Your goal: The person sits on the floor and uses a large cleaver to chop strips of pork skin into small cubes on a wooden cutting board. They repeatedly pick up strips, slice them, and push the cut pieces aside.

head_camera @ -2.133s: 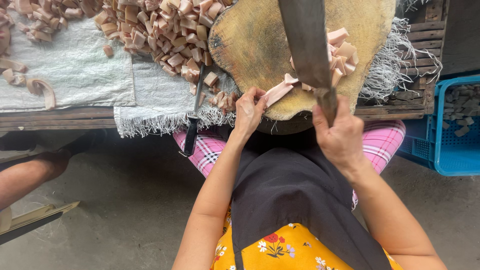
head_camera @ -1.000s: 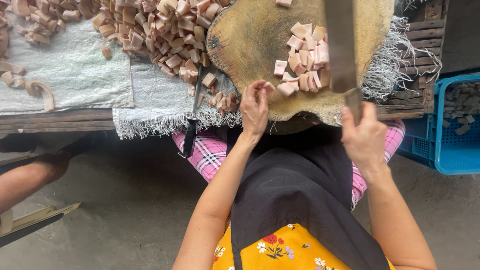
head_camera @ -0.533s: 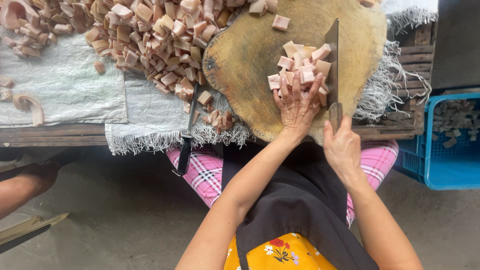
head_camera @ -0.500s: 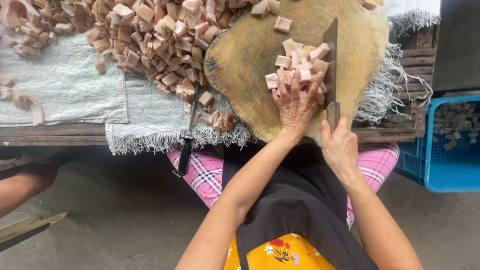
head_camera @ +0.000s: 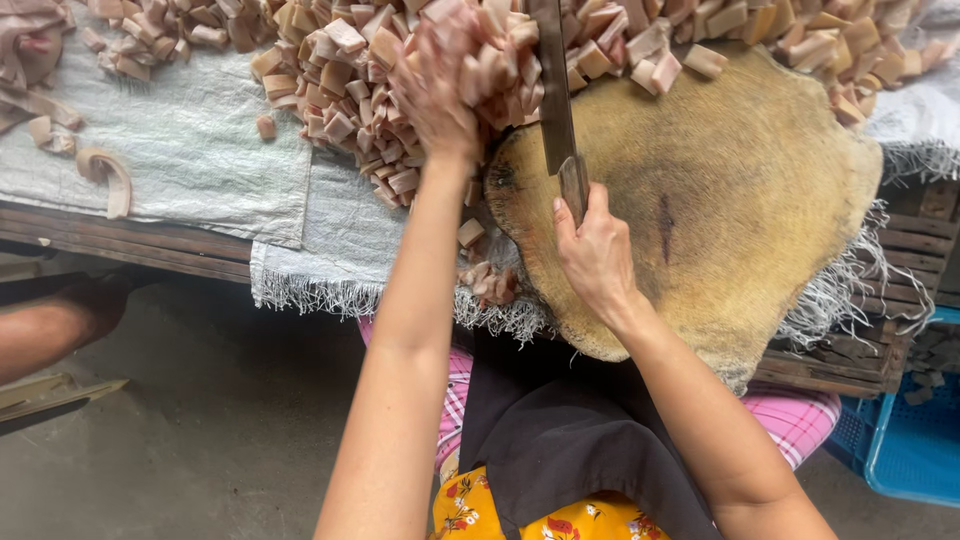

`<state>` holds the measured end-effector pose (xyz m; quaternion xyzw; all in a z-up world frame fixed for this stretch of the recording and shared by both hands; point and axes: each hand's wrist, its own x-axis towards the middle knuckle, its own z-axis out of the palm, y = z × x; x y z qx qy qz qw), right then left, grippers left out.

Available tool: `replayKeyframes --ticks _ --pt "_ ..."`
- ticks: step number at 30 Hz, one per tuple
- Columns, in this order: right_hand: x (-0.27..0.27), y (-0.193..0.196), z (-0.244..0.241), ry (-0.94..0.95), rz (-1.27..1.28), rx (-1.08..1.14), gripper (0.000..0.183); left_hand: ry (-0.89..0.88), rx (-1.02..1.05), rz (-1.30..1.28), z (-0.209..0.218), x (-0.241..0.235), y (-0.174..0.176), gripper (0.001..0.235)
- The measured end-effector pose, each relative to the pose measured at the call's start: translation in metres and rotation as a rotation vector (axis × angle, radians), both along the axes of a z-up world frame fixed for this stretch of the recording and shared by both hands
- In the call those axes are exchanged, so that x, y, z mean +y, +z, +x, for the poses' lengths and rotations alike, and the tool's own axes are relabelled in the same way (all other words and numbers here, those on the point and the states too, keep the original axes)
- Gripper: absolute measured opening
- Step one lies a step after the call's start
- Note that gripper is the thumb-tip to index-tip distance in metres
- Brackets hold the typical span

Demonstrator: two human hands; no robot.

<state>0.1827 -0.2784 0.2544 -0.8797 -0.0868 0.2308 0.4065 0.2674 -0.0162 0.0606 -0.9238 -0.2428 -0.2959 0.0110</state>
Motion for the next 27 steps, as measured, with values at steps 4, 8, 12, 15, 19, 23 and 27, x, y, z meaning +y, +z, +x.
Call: replayKeyframes --ticks 4,8,12,15,19,23,27 --pt "-0.011 0.012 0.001 0.11 -0.054 -0.128 0.039 0.028 0.249 -0.392 0.018 0.088 0.039 0.059" --pt "-0.048 0.014 -0.016 0.061 0.01 -0.217 0.04 -0.247 0.257 -0.837 0.008 0.11 0.102 0.069" --pt "-0.099 0.016 -0.029 -0.076 -0.165 -0.196 0.041 -0.363 0.003 -0.6 0.004 0.028 0.105 0.056" --pt "-0.124 0.016 -0.034 -0.129 -0.258 -0.074 0.042 -0.425 0.063 -0.1 -0.019 -0.053 0.085 0.058" --pt "-0.13 0.005 -0.033 -0.175 -0.317 0.102 0.044 -0.312 0.246 -0.234 -0.03 -0.06 0.051 0.052" --pt "-0.128 0.003 -0.037 -0.157 -0.296 0.024 0.042 -0.295 0.269 -0.269 -0.002 -0.047 0.023 0.053" --pt "-0.122 0.005 -0.04 -0.138 -0.303 -0.015 0.041 -0.244 0.429 -0.456 0.026 -0.05 0.023 0.047"
